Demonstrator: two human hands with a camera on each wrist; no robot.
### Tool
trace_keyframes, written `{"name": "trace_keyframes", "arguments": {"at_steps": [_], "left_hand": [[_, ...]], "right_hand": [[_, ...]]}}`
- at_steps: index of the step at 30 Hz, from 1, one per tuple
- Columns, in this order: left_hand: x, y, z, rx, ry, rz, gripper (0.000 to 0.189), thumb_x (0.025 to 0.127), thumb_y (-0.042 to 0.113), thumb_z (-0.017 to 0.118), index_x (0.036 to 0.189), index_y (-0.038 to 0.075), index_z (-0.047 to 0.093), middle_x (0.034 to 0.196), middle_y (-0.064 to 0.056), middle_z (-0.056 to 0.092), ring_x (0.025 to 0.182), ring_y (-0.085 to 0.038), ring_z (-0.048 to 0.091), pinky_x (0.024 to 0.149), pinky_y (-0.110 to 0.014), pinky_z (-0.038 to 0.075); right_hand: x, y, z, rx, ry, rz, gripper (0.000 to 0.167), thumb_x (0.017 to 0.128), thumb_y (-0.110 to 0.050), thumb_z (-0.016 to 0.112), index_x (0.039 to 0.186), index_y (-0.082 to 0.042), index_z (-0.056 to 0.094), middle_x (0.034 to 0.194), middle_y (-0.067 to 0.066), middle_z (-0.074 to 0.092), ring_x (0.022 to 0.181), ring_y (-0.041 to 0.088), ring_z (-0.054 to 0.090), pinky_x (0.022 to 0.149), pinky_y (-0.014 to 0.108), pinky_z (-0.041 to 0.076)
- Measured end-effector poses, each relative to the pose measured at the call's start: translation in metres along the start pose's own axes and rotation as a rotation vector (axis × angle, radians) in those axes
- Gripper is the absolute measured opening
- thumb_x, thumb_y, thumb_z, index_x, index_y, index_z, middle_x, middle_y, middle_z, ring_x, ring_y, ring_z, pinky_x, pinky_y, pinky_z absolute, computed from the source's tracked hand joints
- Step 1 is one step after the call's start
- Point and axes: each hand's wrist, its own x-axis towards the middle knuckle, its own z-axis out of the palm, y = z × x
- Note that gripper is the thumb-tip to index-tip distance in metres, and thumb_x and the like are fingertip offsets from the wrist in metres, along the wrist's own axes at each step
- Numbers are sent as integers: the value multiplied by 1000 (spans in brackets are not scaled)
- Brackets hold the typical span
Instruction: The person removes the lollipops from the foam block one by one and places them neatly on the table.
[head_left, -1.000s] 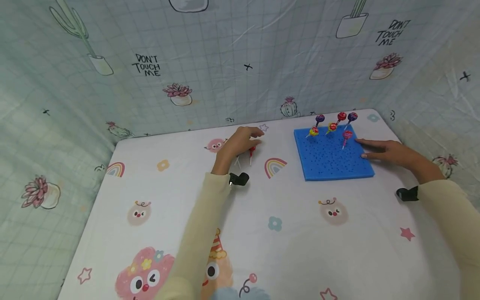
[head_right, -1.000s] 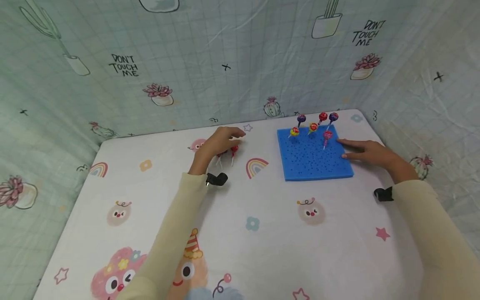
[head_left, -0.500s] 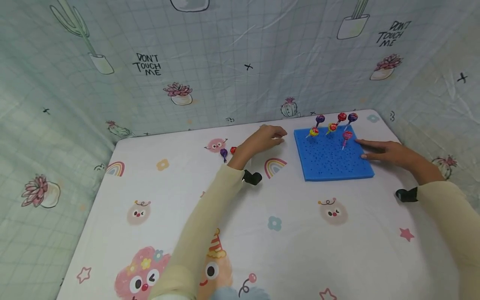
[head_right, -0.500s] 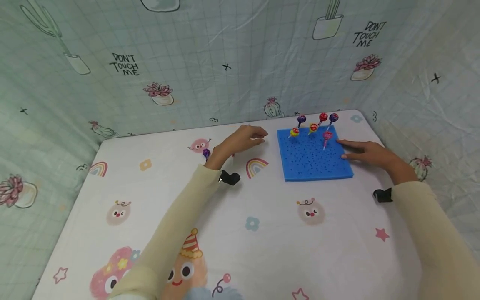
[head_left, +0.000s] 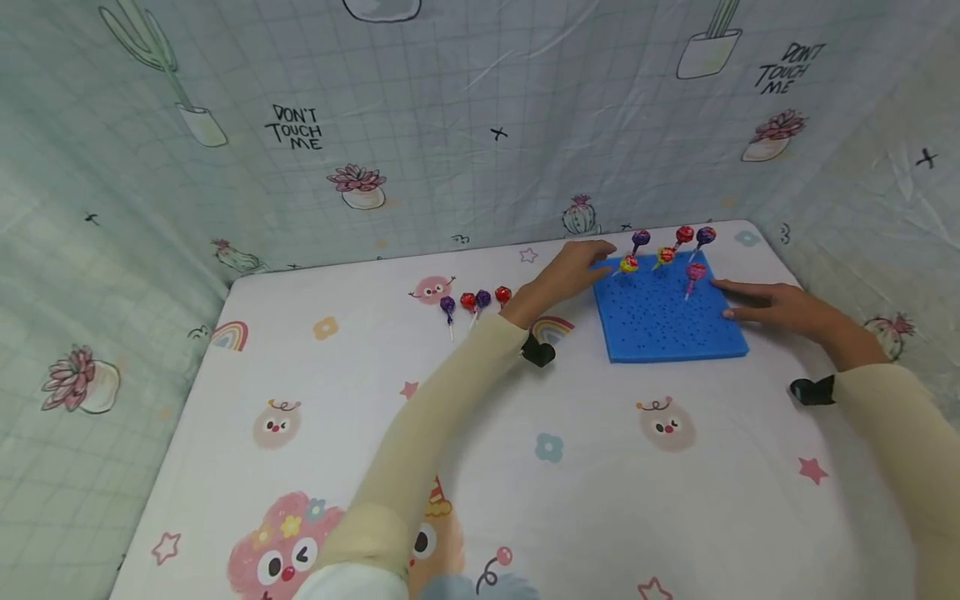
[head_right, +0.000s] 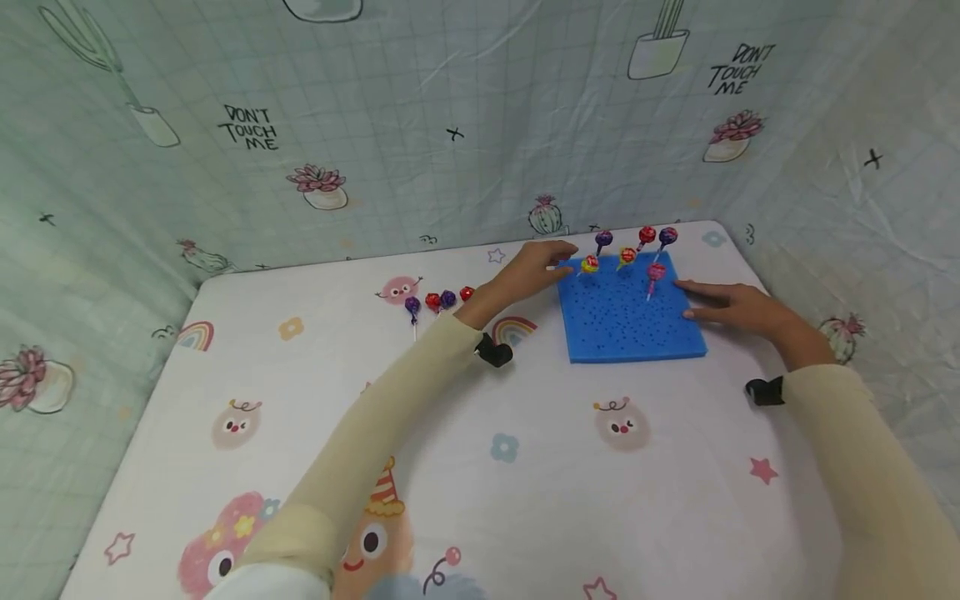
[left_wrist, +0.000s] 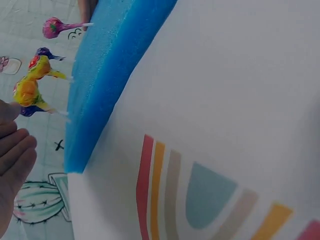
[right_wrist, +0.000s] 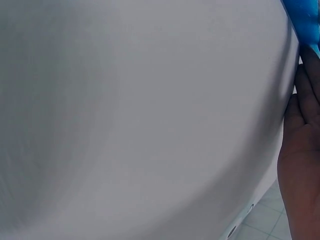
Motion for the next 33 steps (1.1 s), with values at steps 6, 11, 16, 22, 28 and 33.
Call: {"name": "trace_keyframes", "arguments": {"at_steps": [6,11,16,22,28,33], "left_hand": [[20,1,9,34,3,-29,49,103,22,62,148,6,52,148,-5,56,134,-14,54,107,-18,43],[35,2,16,27,-47,-19,49,101,22,66,146,8,55,146,-3,58,134,-14,54,106,-17,42],[39,5,19,39,-78,25,49,98,24,70,143,10,58,143,-3,60,132,-12,54,107,-15,39],[40,6,19,1,-70,47,44,99,28,69,139,11,61,138,-1,62,127,-11,55,105,-14,40],[35,2,17,-37,-49,55,41,99,27,69,136,10,63,134,-1,65,122,-10,59,101,-13,43],[32,3,15,-84,-29,81,37,101,23,66,134,7,64,130,-2,66,115,-10,61,97,-12,44]], "right_hand": [[-1,-2,0,10,-4,3,79,100,-47,62,162,-16,24,162,33,15,141,66,11,104,82,16],[-3,-3,0,19,0,2,79,100,-46,62,162,-15,24,162,33,15,142,65,11,104,81,15],[-2,-3,1,21,4,-9,78,100,-45,62,162,-15,25,162,33,16,142,65,11,104,81,15],[0,-3,0,14,6,-9,77,100,-45,62,162,-15,25,163,32,16,142,65,11,104,82,15],[0,-3,1,9,4,-3,78,100,-46,62,162,-16,26,162,32,16,142,65,12,104,81,15],[-1,-3,2,2,5,-7,78,100,-45,62,162,-16,25,162,33,16,142,66,12,104,81,16]]}}
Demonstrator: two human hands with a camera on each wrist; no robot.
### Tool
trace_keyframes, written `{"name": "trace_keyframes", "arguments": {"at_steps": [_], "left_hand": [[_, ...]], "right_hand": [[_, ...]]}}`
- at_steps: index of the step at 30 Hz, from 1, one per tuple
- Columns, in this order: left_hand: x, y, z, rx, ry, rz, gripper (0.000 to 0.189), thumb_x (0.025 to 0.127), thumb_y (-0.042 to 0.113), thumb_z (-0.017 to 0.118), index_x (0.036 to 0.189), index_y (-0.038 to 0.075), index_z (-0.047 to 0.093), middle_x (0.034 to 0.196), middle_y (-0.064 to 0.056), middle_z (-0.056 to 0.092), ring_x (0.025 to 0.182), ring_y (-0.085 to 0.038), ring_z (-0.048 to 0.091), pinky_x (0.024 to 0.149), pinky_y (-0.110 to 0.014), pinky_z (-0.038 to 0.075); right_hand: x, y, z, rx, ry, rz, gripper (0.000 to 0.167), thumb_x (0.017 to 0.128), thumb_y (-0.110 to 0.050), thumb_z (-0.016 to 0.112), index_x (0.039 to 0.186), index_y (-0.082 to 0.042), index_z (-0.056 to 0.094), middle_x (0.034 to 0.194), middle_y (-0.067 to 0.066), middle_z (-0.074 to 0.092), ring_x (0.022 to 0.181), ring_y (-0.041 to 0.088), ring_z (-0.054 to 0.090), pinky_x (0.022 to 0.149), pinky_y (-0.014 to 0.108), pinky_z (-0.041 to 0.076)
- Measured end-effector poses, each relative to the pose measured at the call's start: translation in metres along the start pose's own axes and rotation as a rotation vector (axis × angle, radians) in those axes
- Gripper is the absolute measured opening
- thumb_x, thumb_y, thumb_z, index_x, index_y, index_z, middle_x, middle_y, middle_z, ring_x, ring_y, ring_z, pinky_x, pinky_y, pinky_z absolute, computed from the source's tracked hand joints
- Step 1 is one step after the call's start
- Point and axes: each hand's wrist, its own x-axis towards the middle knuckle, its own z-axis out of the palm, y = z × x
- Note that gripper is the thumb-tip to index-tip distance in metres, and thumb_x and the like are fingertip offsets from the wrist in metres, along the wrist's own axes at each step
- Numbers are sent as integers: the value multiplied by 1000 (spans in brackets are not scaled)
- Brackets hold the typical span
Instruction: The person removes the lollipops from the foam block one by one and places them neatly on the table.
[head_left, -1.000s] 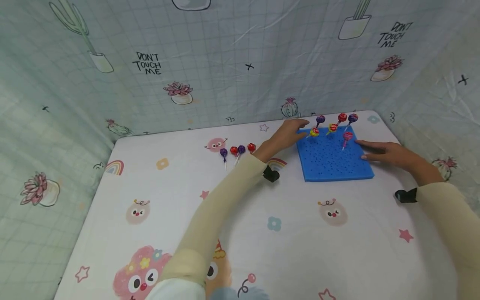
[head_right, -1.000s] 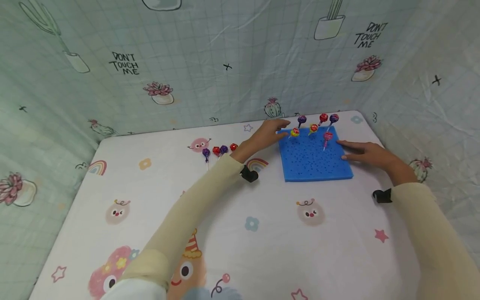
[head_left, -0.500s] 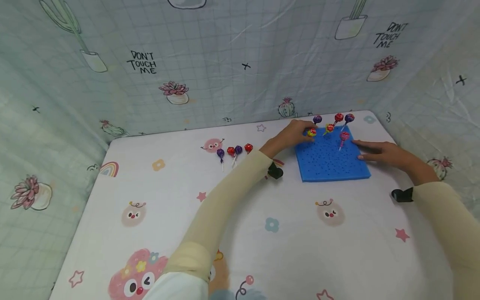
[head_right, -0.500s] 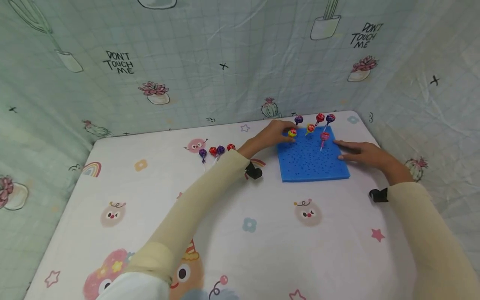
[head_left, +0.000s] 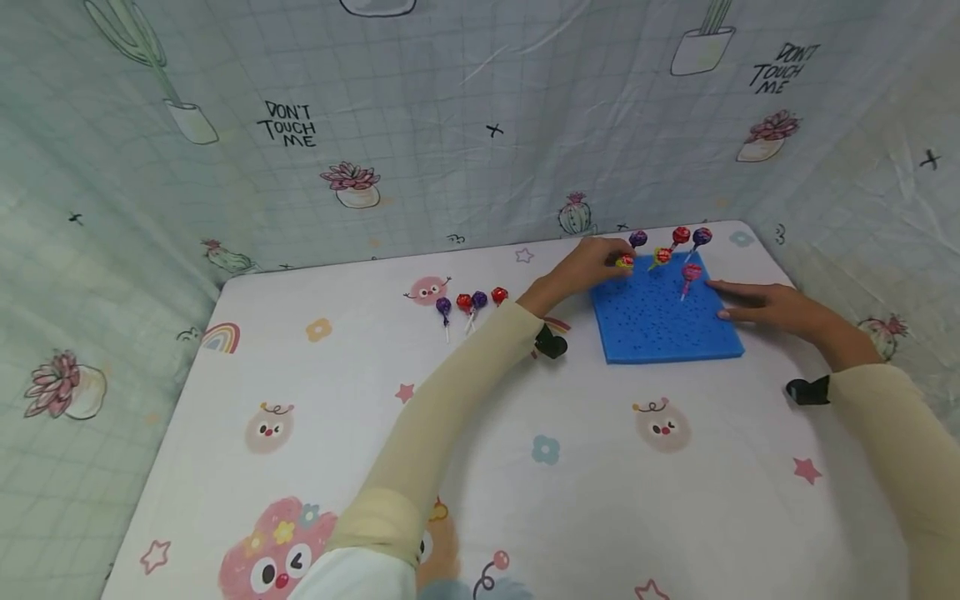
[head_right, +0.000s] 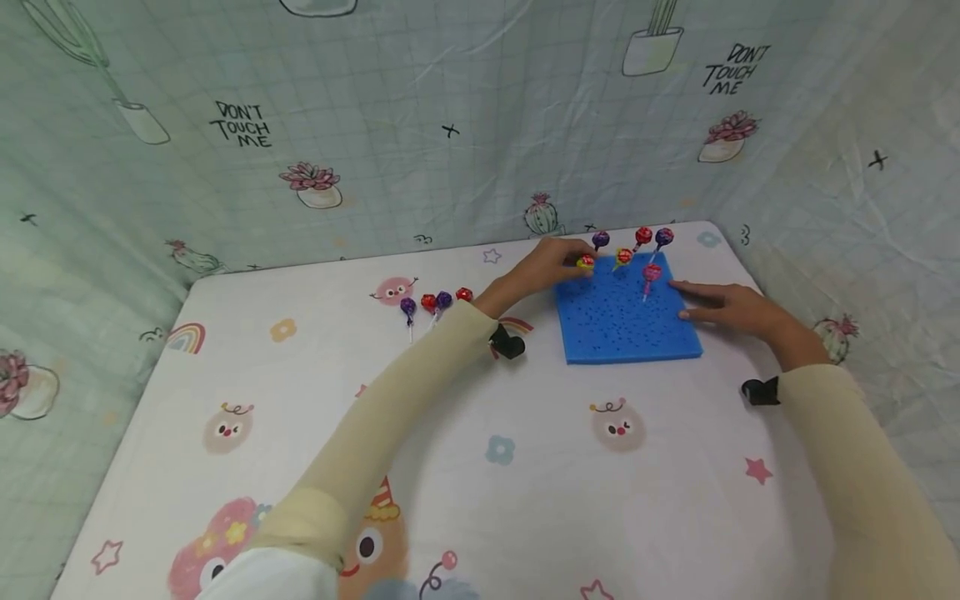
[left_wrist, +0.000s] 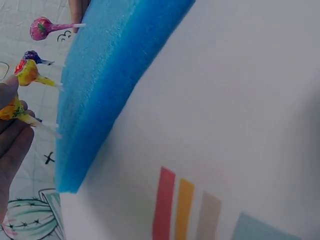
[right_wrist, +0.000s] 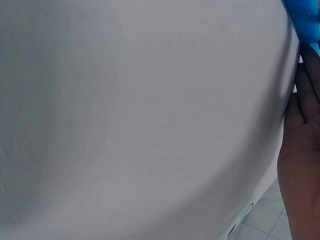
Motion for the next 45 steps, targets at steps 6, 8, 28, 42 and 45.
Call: {"name": "trace_keyframes", "arguments": {"at_steps": [6,8,28,42,45], "left_hand": [[1,10,-1,-23,25,19,40,101,26,66,135,7,63,131,-2,66,113,-8,61,95,-13,46],[1,12,-1,-14,29,13,42,101,30,65,136,9,62,128,0,67,109,-7,61,92,-13,46],[-17,19,-9,-29,67,45,42,104,37,57,135,9,64,105,1,70,94,-10,60,80,-16,47],[-44,29,-25,-104,81,43,36,107,39,52,116,10,71,101,-2,73,98,-15,68,85,-17,50],[-50,27,-29,-113,78,47,36,107,38,51,118,9,70,103,-5,73,100,-18,68,86,-17,50]], "right_hand": [[0,3,1,6,2,-6,77,100,-44,63,162,-17,25,162,32,16,143,64,11,104,81,16],[0,3,1,3,1,-6,77,100,-45,62,162,-17,25,163,32,16,143,64,11,104,81,16],[1,2,-1,2,0,1,78,100,-45,63,162,-15,25,163,32,15,143,64,10,104,81,15],[0,1,-2,10,-3,-3,78,101,-45,62,162,-16,24,162,33,15,142,65,10,104,82,15],[-2,-1,-2,10,-2,-15,77,101,-43,62,162,-15,25,162,33,15,142,65,10,104,82,15]]}}
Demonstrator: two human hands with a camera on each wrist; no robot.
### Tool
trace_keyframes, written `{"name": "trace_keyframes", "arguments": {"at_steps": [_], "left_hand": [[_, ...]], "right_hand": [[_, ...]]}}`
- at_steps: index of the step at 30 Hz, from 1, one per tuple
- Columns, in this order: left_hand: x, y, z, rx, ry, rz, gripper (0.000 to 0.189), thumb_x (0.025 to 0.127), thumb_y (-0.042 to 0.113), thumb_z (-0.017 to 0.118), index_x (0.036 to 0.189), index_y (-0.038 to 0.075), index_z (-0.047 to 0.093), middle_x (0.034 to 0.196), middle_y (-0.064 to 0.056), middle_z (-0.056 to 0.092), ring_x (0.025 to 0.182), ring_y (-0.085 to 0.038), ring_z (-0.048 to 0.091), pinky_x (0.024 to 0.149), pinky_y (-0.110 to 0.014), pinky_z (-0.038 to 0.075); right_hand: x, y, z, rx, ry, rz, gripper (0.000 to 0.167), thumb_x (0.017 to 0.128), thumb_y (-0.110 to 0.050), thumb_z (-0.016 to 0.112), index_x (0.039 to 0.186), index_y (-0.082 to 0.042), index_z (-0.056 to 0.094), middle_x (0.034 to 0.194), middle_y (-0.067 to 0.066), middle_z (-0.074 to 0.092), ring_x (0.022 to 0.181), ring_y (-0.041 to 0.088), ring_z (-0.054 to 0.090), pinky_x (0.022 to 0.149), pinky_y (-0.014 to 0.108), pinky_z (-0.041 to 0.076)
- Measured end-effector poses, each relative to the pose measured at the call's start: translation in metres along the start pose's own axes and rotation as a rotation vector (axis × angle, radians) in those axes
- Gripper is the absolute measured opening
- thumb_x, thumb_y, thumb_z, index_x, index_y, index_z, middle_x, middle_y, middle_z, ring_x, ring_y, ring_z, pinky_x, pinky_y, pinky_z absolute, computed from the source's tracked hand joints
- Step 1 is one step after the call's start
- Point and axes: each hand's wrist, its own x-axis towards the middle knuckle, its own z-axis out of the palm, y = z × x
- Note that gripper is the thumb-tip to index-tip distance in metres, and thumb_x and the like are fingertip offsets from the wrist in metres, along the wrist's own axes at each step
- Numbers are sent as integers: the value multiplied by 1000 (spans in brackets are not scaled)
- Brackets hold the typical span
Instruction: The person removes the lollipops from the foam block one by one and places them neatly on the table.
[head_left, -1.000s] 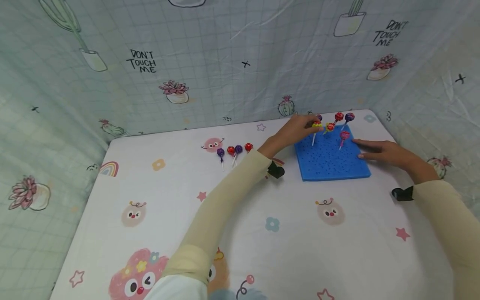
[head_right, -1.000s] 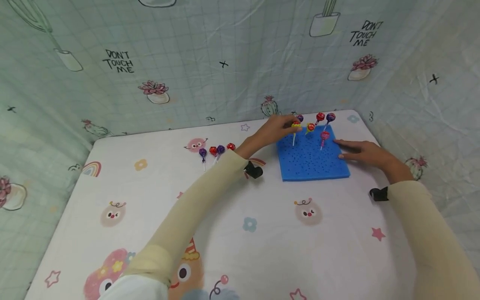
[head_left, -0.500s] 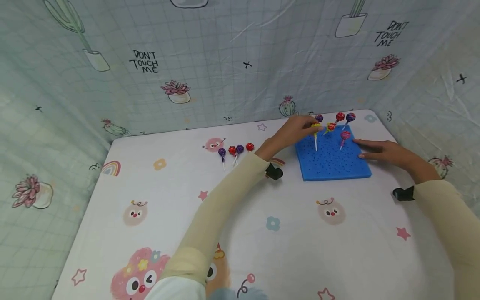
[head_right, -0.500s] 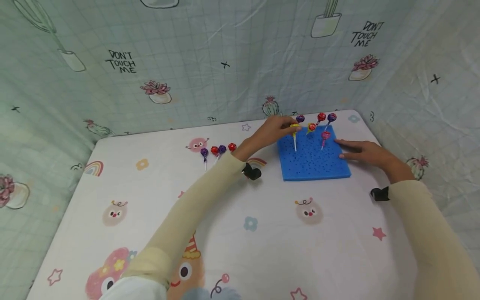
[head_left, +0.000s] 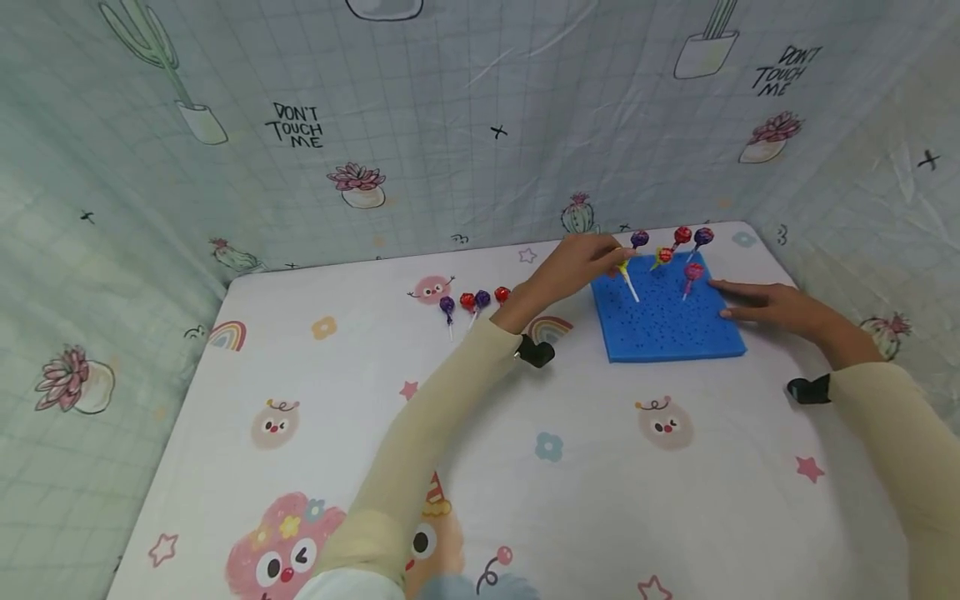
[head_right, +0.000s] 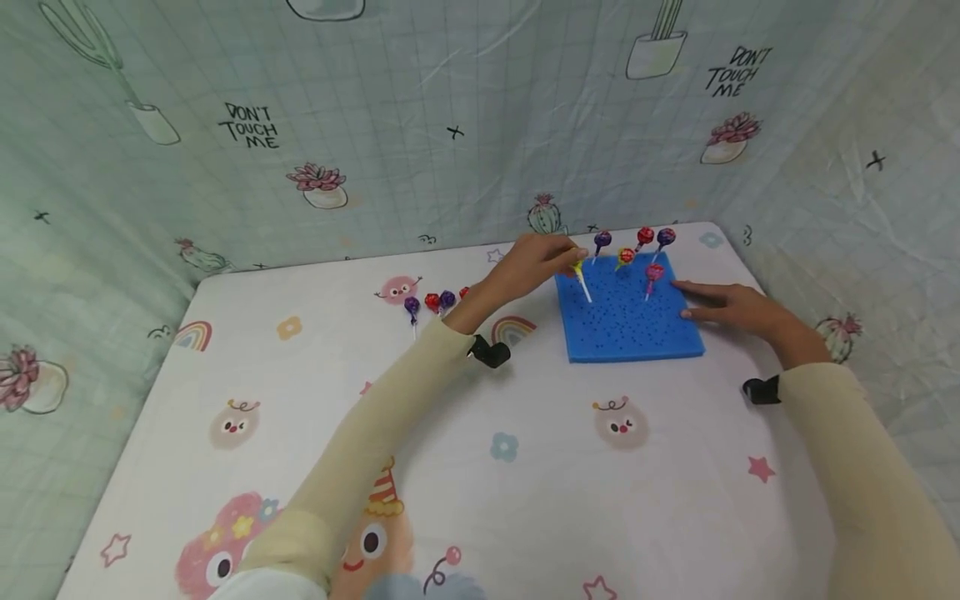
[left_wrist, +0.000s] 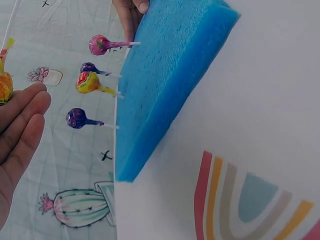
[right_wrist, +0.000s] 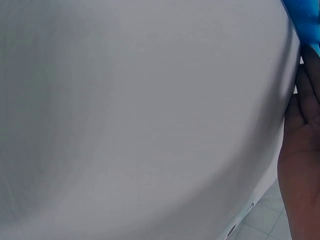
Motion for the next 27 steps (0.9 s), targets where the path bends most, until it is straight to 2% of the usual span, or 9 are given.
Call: {"name": "trace_keyframes", "arguments": {"at_steps": [7,14,18,20,22,27], "left_hand": [[-14,-8,-11,42,15,25,36,106,36,55,125,9,71,103,-2,73,99,-16,66,85,-19,50],[-30,-14,-21,36,28,50,34,104,32,59,127,9,72,108,0,74,95,-13,63,80,-20,49],[-37,-17,-25,31,62,75,28,103,26,61,120,8,75,104,-2,76,92,-12,65,79,-20,50],[-40,-18,-26,37,67,78,24,103,21,62,115,6,77,101,-4,76,91,-15,67,79,-20,52],[-43,-19,-26,80,43,65,22,103,18,62,113,5,76,100,-5,75,91,-16,68,80,-19,52],[-53,-17,-26,189,-81,9,26,103,17,62,122,3,72,115,-7,74,103,-14,68,88,-18,53]], "right_hand": [[-2,-1,3,-5,-1,-2,77,100,-42,63,161,-12,26,162,33,16,143,64,10,104,82,15],[-1,1,5,8,-4,18,78,100,-43,63,162,-14,25,162,33,16,143,64,10,104,82,14],[-1,0,6,16,-5,23,78,100,-44,63,162,-14,26,162,33,16,143,64,10,104,82,15],[-1,0,6,13,-7,26,78,100,-44,63,162,-14,26,162,33,16,143,65,10,104,82,15],[0,-1,6,8,-7,28,78,100,-46,62,162,-15,25,162,33,16,143,65,10,104,82,15],[0,-4,2,2,-2,43,79,100,-49,61,162,-18,24,163,32,13,143,65,7,104,83,13]]}}
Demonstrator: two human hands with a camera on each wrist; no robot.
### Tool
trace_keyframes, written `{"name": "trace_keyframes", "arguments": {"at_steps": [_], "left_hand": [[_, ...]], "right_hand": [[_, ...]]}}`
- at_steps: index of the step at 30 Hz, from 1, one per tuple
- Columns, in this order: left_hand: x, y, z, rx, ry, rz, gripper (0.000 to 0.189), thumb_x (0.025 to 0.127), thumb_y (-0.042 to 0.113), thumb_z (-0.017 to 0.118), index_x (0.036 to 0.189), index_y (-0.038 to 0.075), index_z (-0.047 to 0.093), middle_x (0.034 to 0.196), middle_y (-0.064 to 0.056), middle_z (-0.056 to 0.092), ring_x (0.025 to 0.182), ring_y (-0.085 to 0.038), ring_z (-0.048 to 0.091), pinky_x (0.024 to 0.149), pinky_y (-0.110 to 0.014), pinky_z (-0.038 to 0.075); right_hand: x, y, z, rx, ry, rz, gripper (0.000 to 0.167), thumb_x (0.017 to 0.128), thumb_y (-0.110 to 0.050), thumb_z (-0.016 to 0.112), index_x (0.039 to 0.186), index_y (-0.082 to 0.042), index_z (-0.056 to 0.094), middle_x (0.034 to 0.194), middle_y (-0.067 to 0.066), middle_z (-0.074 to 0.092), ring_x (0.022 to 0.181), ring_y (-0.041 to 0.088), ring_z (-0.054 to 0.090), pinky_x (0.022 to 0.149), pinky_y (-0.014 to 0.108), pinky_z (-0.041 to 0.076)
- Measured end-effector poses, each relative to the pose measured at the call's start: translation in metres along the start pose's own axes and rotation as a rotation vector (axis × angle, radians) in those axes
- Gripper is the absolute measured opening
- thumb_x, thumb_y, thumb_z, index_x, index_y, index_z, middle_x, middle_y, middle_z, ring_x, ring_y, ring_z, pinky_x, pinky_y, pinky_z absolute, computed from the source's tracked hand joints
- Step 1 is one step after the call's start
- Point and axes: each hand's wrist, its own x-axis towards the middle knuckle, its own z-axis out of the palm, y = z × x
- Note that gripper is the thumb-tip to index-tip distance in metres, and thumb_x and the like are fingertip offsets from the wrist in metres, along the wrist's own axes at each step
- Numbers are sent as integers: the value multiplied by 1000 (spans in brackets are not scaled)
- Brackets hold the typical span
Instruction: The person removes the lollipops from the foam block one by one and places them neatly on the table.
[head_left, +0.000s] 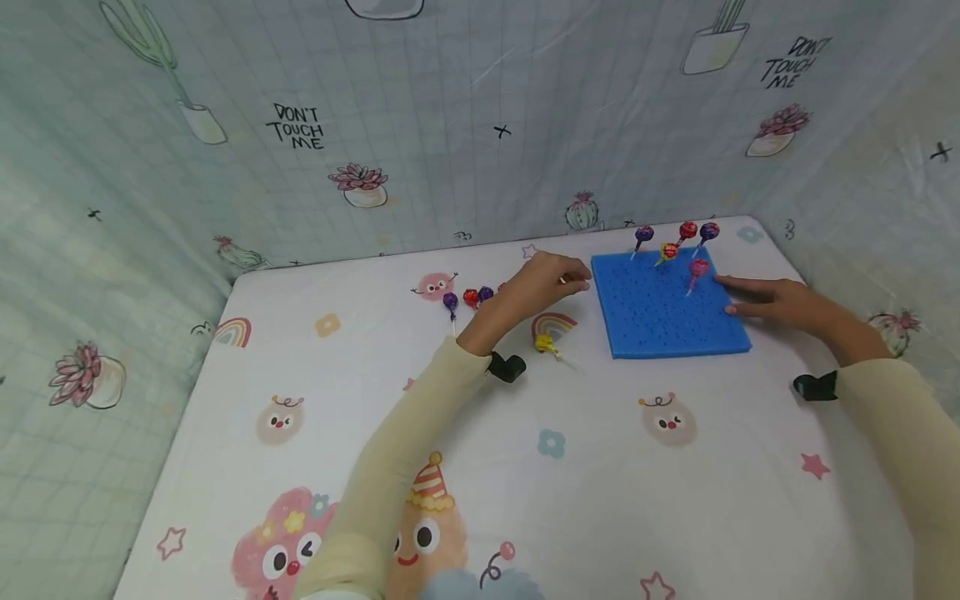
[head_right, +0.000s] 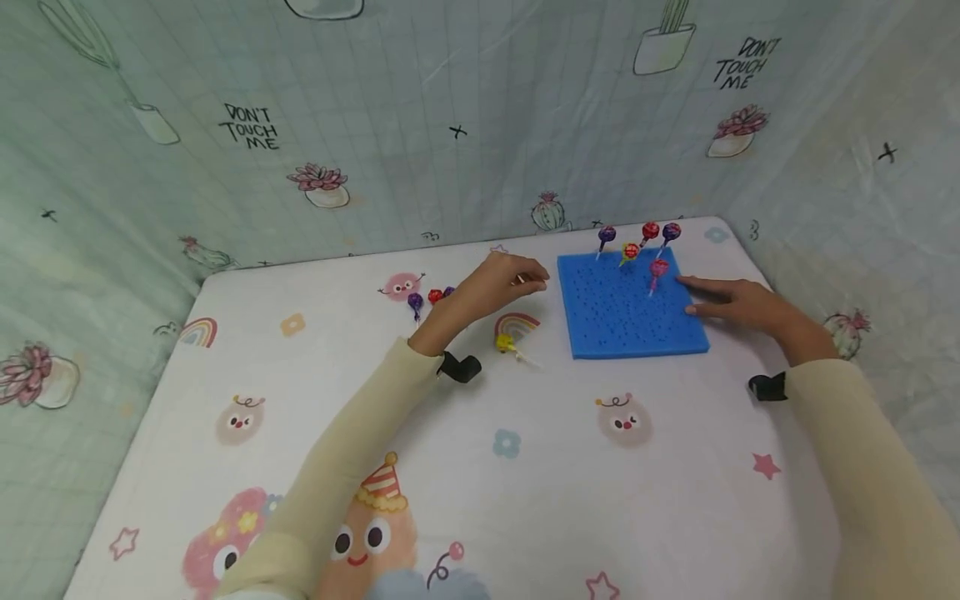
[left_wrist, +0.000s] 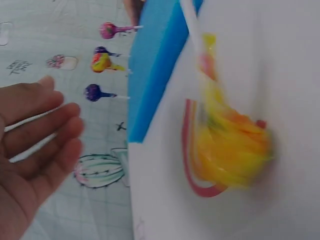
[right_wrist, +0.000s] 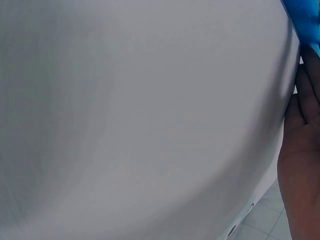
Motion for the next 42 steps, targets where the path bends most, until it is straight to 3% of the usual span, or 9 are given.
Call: {"name": "trace_keyframes", "arguments": {"at_steps": [6,8,12,17,21,33,42], "left_hand": [[-29,7,-12,65,-216,-99,26,100,15,67,122,3,72,119,-8,72,107,-19,67,90,-26,54],[-42,8,-17,77,-254,-115,25,99,14,68,122,4,72,118,-7,73,106,-19,68,91,-27,55],[-74,3,-26,71,-198,-148,24,98,12,69,120,3,73,115,-8,73,100,-20,68,89,-28,55],[-114,-10,-33,72,-147,-291,23,95,10,72,118,4,74,112,-7,73,100,-21,67,88,-31,56],[-132,-21,-28,72,-138,-352,23,95,11,73,116,5,74,110,-9,73,103,-22,67,88,-34,57],[-139,-36,-3,11,-81,-414,17,91,10,78,107,6,76,101,-6,73,94,-21,64,86,-33,56],[-127,-33,-7,-61,-14,-276,13,89,6,79,101,8,76,98,-2,72,88,-15,67,80,-26,57]], "right_hand": [[1,-2,-2,-15,-10,-2,78,101,-48,60,163,-18,23,163,32,13,143,65,8,104,83,13],[2,-1,-2,-9,-10,3,78,101,-47,61,163,-18,22,163,32,12,143,65,7,104,82,13],[2,0,-3,-7,-3,-4,77,101,-45,61,162,-17,23,163,32,12,143,65,6,104,82,13],[2,1,-3,-25,-18,-5,78,101,-46,60,162,-16,22,162,34,12,142,66,8,103,83,15],[0,4,-2,-32,-15,-1,78,101,-47,60,162,-17,22,162,34,13,141,67,8,102,83,14],[1,5,3,6,-15,-6,79,101,-45,62,162,-16,23,162,33,14,142,66,7,103,83,13],[4,6,0,3,-7,-14,77,101,-44,62,162,-17,24,163,32,14,143,65,7,103,83,14]]}}
